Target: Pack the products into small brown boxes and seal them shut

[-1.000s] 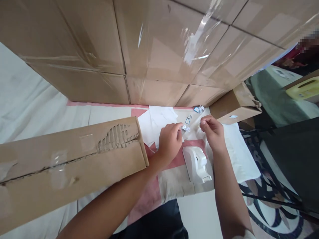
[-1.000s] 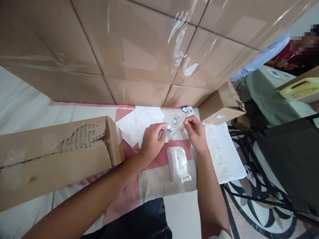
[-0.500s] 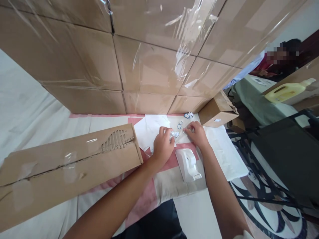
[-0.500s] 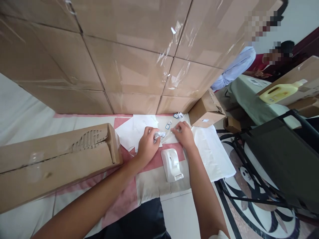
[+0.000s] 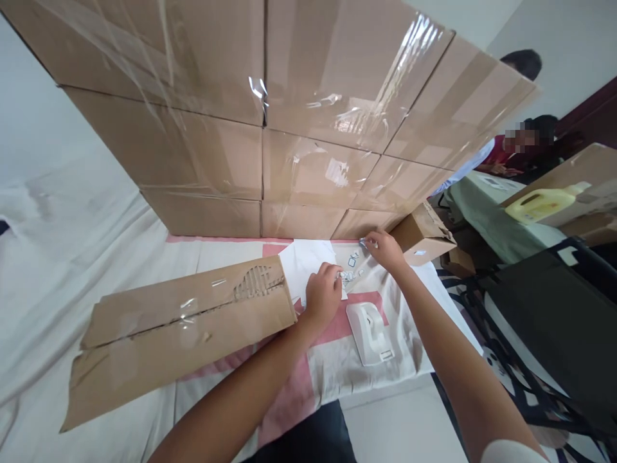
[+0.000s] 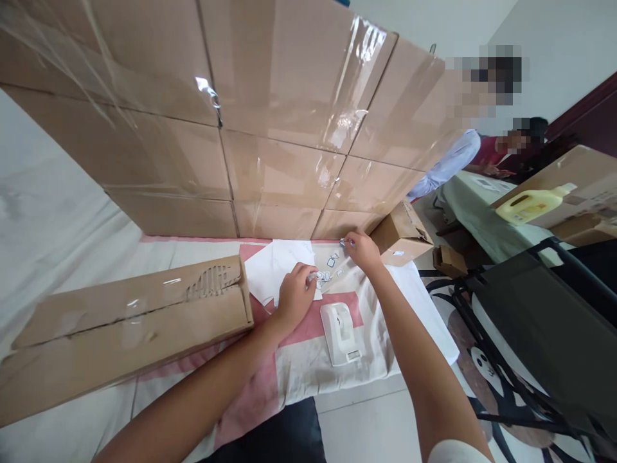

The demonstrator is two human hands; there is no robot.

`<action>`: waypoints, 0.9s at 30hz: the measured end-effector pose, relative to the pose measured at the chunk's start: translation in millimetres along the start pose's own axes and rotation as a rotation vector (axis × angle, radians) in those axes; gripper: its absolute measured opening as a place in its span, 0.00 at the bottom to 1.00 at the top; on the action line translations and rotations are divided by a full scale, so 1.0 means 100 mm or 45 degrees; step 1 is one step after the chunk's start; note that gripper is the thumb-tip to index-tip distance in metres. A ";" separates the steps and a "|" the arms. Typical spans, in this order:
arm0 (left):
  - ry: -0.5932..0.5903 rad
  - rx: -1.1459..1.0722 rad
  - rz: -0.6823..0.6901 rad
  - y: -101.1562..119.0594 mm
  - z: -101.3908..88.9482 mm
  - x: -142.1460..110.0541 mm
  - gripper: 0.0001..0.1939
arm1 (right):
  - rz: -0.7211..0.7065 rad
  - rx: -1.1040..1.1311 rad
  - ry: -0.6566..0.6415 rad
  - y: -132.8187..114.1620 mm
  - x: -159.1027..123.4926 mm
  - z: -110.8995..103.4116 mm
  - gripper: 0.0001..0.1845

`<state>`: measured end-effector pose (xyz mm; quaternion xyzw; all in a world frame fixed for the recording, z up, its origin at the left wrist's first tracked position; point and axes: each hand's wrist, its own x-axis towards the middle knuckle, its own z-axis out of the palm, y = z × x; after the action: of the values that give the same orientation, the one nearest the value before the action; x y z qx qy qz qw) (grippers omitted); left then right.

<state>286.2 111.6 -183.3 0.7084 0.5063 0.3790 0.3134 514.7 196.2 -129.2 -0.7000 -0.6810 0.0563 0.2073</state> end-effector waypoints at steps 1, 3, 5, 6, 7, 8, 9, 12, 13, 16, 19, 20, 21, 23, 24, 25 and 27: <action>0.009 -0.016 -0.005 0.00 0.00 0.00 0.13 | -0.019 0.043 0.018 0.00 -0.04 -0.01 0.07; 0.020 -0.042 -0.008 0.00 -0.01 0.01 0.13 | -0.036 0.126 0.049 -0.01 -0.12 -0.02 0.10; 0.019 -0.060 -0.001 0.00 -0.01 0.01 0.11 | -0.027 0.193 0.059 -0.01 -0.20 -0.02 0.13; 0.019 -0.063 0.001 0.01 -0.01 0.01 0.09 | -0.016 0.217 0.058 0.00 -0.23 -0.01 0.13; 0.020 -0.064 0.002 0.01 -0.01 0.01 0.08 | -0.002 0.236 0.058 0.00 -0.26 0.00 0.14; 0.024 -0.062 0.001 0.02 -0.01 0.01 0.07 | 0.015 0.248 0.061 0.01 -0.29 0.02 0.14; 0.030 -0.058 0.001 0.02 -0.02 0.01 0.06 | 0.034 0.255 0.068 0.01 -0.31 0.04 0.14; 0.052 -0.041 0.001 0.04 -0.03 0.00 0.06 | 0.097 0.249 0.090 0.03 -0.36 0.10 0.16; 0.059 -0.036 0.002 0.04 -0.04 0.00 0.06 | 0.119 0.241 0.094 0.03 -0.37 0.12 0.17; 0.070 -0.014 0.011 0.03 -0.03 -0.01 0.06 | 0.181 0.207 0.098 0.04 -0.39 0.16 0.20; 0.081 0.025 0.029 0.00 0.01 -0.01 0.08 | 0.208 0.156 0.089 0.03 -0.39 0.17 0.19; 0.085 0.042 0.036 -0.01 0.02 -0.02 0.09 | 0.210 0.135 0.082 0.03 -0.39 0.17 0.17; 0.086 0.061 0.043 -0.02 0.03 -0.02 0.11 | 0.212 0.110 0.077 0.02 -0.39 0.17 0.16; 0.079 0.103 0.062 -0.02 0.04 -0.02 0.12 | 0.235 0.043 0.077 0.01 -0.39 0.16 0.15; 0.070 0.127 0.075 -0.01 0.03 -0.02 0.12 | 0.258 0.002 0.083 -0.01 -0.39 0.16 0.15; 0.057 0.154 0.090 0.00 0.02 -0.02 0.12 | 0.283 -0.042 0.095 -0.02 -0.39 0.15 0.15; 0.023 0.220 0.126 0.02 -0.02 -0.05 0.12 | 0.322 -0.125 0.117 -0.05 -0.40 0.14 0.16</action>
<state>284.7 106.9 -181.7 0.7534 0.5043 0.3554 0.2274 502.1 159.9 -148.3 -0.7914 -0.5792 0.0165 0.1949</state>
